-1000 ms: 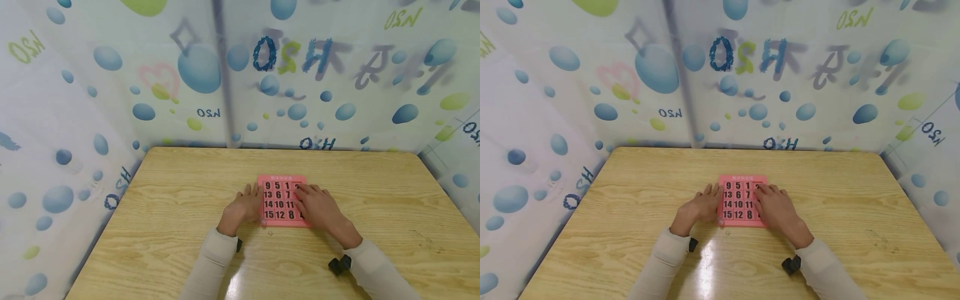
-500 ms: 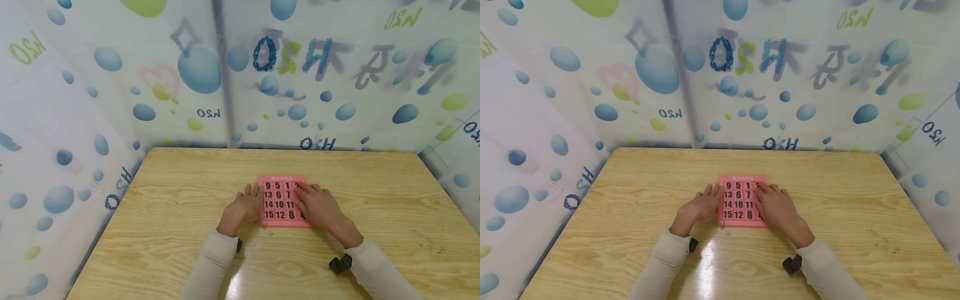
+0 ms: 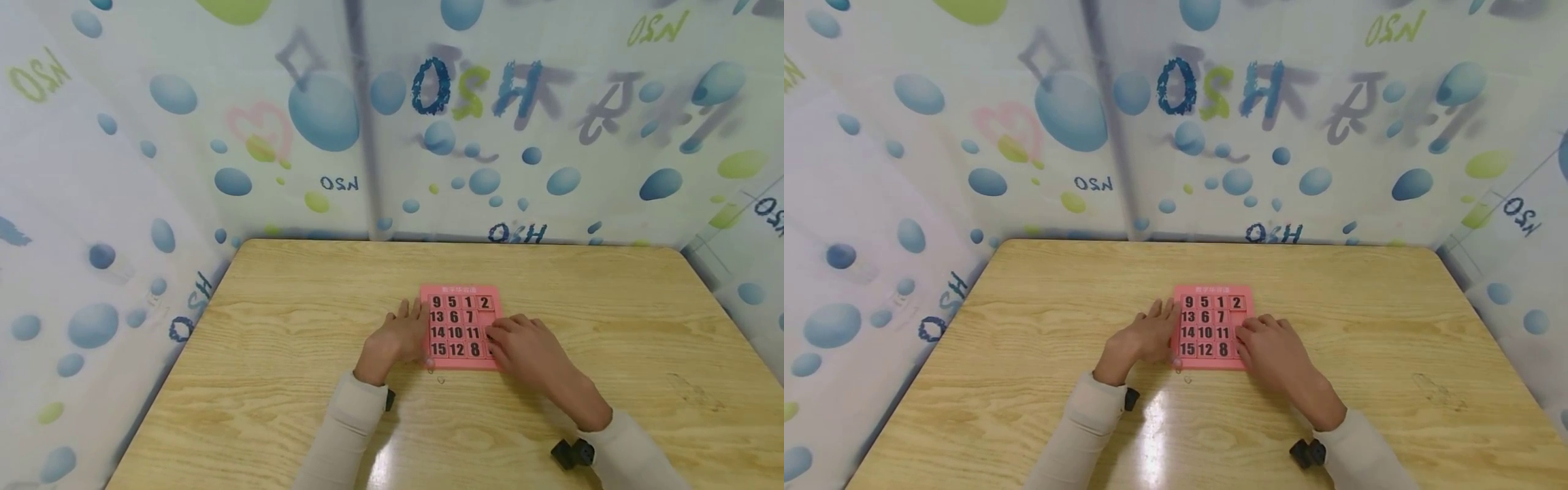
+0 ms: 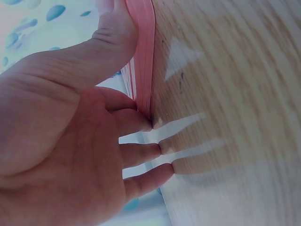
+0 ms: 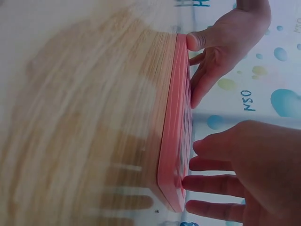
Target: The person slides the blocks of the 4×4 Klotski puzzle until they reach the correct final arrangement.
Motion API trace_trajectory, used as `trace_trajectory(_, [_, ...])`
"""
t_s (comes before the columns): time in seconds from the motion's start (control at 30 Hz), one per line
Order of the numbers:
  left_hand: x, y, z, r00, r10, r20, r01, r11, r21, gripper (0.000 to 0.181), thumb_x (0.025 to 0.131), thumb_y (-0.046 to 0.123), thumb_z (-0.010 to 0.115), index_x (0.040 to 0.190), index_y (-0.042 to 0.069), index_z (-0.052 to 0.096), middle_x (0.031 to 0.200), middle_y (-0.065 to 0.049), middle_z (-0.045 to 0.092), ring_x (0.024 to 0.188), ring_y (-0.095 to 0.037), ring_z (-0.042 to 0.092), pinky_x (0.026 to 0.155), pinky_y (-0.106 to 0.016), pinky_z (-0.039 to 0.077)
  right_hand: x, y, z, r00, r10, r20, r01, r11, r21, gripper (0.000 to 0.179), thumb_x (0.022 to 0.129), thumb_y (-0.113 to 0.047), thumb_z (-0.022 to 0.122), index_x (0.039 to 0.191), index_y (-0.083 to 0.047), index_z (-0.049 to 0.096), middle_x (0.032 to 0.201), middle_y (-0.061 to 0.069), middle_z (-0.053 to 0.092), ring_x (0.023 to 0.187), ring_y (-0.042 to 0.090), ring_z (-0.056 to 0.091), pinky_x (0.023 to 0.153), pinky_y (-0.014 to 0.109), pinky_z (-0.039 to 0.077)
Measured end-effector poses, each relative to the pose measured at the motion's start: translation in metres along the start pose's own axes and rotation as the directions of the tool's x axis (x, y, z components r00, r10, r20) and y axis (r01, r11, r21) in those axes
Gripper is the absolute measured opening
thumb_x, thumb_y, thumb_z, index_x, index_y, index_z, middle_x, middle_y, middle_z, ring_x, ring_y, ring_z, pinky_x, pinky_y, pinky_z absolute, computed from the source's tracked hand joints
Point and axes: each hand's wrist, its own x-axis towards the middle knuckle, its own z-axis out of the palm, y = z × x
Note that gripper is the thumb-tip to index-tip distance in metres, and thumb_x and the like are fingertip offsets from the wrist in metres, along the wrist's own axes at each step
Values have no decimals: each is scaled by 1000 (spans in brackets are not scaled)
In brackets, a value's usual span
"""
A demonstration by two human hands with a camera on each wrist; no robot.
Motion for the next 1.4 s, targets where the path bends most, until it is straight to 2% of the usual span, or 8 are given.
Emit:
trace_trajectory(0.23, [0,0,0,1000,11,-13,-11,1000,11,111,80,43,77,160,7,10,167,-12,7,154,-33,4,122,-48,19,-3,-4,-1,999,12,39,-10,999,-51,28,95,-27,65,117,-12,74,124,10,67,113,34,60,91,55,50])
trace_trajectory(0.7, [0,0,-1,1000,4,-17,-4,1000,1,113,79,43,79,160,7,10,166,-13,7,154,-33,4,122,-48,17,-1,-2,9,999,45,23,-45,999,-27,41,97,-33,63,130,-10,67,135,14,61,121,37,57,95,57,48])
trace_trajectory(0.97, [0,0,-1,1000,1,-16,-1,1000,-7,112,79,42,79,160,7,10,167,-12,7,154,-33,4,122,-48,17,3,-1,9,996,69,54,-69,998,-4,46,98,-34,60,136,-9,62,141,15,57,126,38,52,99,58,45])
trace_trajectory(1.4, [0,0,0,1000,-2,-12,2,1000,-12,112,79,42,79,160,7,10,167,-11,5,154,-32,3,123,-47,16,5,2,9,996,64,59,-63,998,-12,47,97,-33,61,137,-7,60,143,16,54,128,40,51,99,60,44])
